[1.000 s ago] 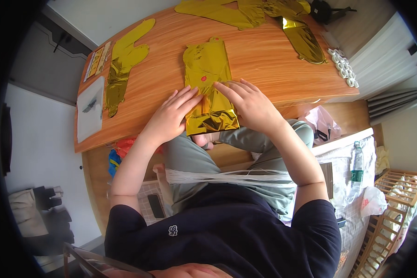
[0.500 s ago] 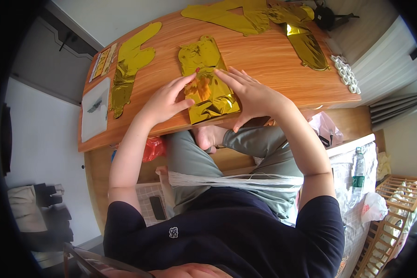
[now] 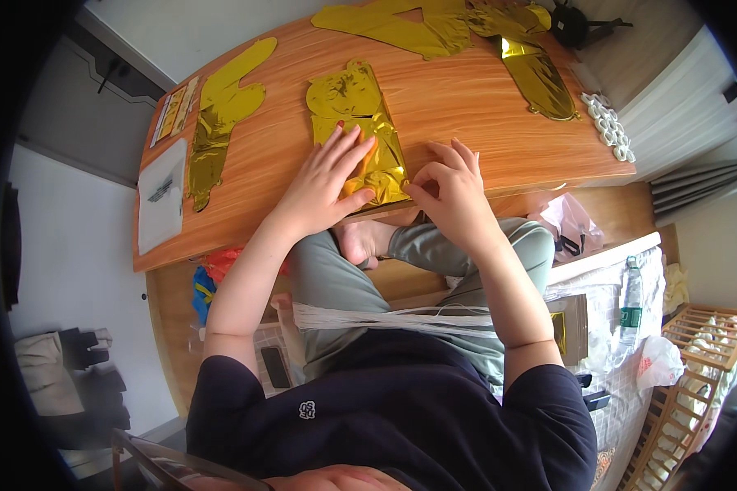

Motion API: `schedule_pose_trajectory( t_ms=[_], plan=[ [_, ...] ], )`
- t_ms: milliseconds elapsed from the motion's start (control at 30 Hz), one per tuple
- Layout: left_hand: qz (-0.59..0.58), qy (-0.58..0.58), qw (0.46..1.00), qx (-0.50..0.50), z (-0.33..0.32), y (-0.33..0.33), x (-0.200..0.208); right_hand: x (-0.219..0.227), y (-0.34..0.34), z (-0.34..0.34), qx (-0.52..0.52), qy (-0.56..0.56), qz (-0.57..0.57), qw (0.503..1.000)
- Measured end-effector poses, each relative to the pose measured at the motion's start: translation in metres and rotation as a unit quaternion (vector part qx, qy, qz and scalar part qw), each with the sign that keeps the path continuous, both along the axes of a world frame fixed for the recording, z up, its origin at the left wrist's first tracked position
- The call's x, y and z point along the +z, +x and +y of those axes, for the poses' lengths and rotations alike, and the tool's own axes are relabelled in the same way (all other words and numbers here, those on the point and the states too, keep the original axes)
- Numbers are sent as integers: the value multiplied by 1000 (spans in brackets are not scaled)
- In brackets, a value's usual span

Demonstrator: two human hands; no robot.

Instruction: Folding gold-colored foil letter balloons at a wooden desk.

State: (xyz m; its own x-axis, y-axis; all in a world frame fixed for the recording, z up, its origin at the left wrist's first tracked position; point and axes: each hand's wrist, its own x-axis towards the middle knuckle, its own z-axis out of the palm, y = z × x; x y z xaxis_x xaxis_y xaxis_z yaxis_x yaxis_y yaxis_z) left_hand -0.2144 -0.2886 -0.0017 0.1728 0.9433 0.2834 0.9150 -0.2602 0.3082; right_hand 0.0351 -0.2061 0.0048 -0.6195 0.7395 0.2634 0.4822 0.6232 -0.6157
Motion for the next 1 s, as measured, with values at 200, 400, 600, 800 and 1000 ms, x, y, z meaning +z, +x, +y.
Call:
schedule_pose_trajectory(
  t_ms=[200,400,600,800,1000],
  plan=[
    [61,-23,998,20,-1,4,-6,2,0,-5,-21,-31,-12,999],
    [89,-38,995,26,-2,5,-6,1,2,-7,-18,-36,-48,998],
    [98,-31,994,24,0,5,-7,-3,5,-6,-6,-43,-57,997],
    [101,-11,995,17,0,4,-10,-3,10,-6,21,-46,-35,998],
    [102,-14,995,13,0,4,-10,-9,19,-6,38,36,10,999]
  ],
)
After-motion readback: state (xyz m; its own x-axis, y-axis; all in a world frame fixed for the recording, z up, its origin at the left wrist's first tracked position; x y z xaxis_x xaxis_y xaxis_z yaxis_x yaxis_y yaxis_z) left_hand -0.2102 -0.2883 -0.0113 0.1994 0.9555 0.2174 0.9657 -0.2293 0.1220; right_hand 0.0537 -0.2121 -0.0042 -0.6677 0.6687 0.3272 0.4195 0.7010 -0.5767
